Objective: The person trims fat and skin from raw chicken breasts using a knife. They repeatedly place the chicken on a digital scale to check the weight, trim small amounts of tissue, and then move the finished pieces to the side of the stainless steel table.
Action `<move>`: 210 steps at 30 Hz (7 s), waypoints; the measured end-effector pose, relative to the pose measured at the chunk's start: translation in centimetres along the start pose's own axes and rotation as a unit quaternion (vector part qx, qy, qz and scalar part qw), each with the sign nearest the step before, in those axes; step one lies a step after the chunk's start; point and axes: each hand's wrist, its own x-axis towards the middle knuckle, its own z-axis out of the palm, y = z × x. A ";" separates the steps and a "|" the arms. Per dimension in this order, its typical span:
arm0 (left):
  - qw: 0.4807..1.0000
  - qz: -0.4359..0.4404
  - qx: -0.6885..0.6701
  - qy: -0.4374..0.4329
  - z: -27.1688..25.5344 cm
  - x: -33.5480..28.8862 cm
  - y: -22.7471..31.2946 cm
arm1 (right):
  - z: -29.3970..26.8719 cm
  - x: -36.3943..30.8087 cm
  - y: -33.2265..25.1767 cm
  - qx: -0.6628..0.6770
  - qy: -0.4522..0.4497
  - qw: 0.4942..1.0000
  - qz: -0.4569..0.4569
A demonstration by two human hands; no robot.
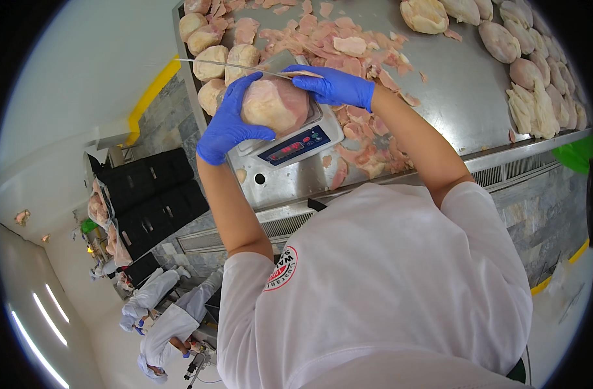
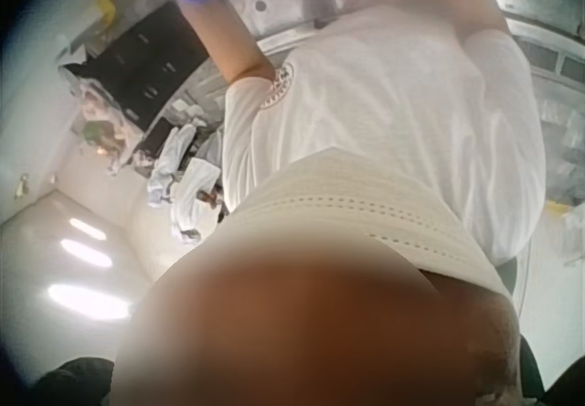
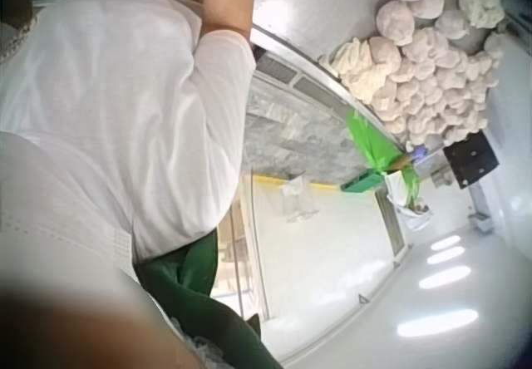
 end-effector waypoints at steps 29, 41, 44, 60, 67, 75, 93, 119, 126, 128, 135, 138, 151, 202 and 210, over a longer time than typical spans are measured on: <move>0.964 -0.111 0.073 0.231 4.8 -1.0 1.3 | 1.3 -12.1 -12.0 -0.307 -0.001 0.935 0.176; 0.958 -0.078 0.121 0.247 5.7 -1.9 1.4 | 1.0 -7.2 -13.6 -0.143 -0.044 0.942 0.299; 0.957 -0.082 0.111 0.255 6.0 -2.0 1.5 | 2.0 -10.7 -11.1 -0.210 -0.025 0.945 0.248; 0.947 -0.113 0.086 0.288 6.1 -1.1 1.0 | 0.2 -8.7 -16.2 -0.342 -0.066 0.921 0.177; 0.943 -0.094 0.137 0.289 6.1 -0.7 1.2 | 2.3 -3.7 -12.5 -0.299 -0.008 0.952 0.065; 0.941 -0.090 0.138 0.296 6.2 -0.9 0.3 | 1.5 -4.2 -15.5 -0.308 -0.054 0.932 0.183; 0.888 -0.192 0.093 0.408 7.8 -2.6 -0.1 | 0.3 -9.8 -13.0 -0.188 -0.049 0.928 0.317; 0.934 -0.077 0.098 0.334 6.3 -2.3 1.4 | 2.8 -4.3 -15.7 -0.226 -0.065 0.916 0.323; 0.909 -0.123 0.051 0.394 7.3 -2.7 0.9 | 4.1 -11.1 -12.7 -0.183 -0.019 0.942 0.281; 0.912 -0.108 0.049 0.392 7.6 -3.1 0.5 | 3.8 -12.9 -10.6 -0.278 0.002 0.941 0.191; 0.910 -0.096 -0.060 0.400 7.6 -2.8 1.6 | 3.3 -12.3 -15.6 -0.342 0.022 0.918 0.201; 0.904 -0.108 -0.036 0.412 8.1 -2.5 1.6 | 4.3 -11.9 -15.9 -0.333 0.031 0.925 0.178; 0.881 -0.110 0.007 0.459 8.8 -1.8 1.3 | 4.6 -5.3 -11.5 -0.216 -0.006 0.939 0.268; 0.825 -0.100 -0.153 0.535 6.1 -8.8 2.2 | -0.6 -26.7 -15.6 -0.074 -0.022 0.852 0.518; 0.842 -0.111 -0.164 0.502 6.5 -7.8 2.3 | -1.0 -27.1 -9.6 -0.358 0.028 0.853 0.379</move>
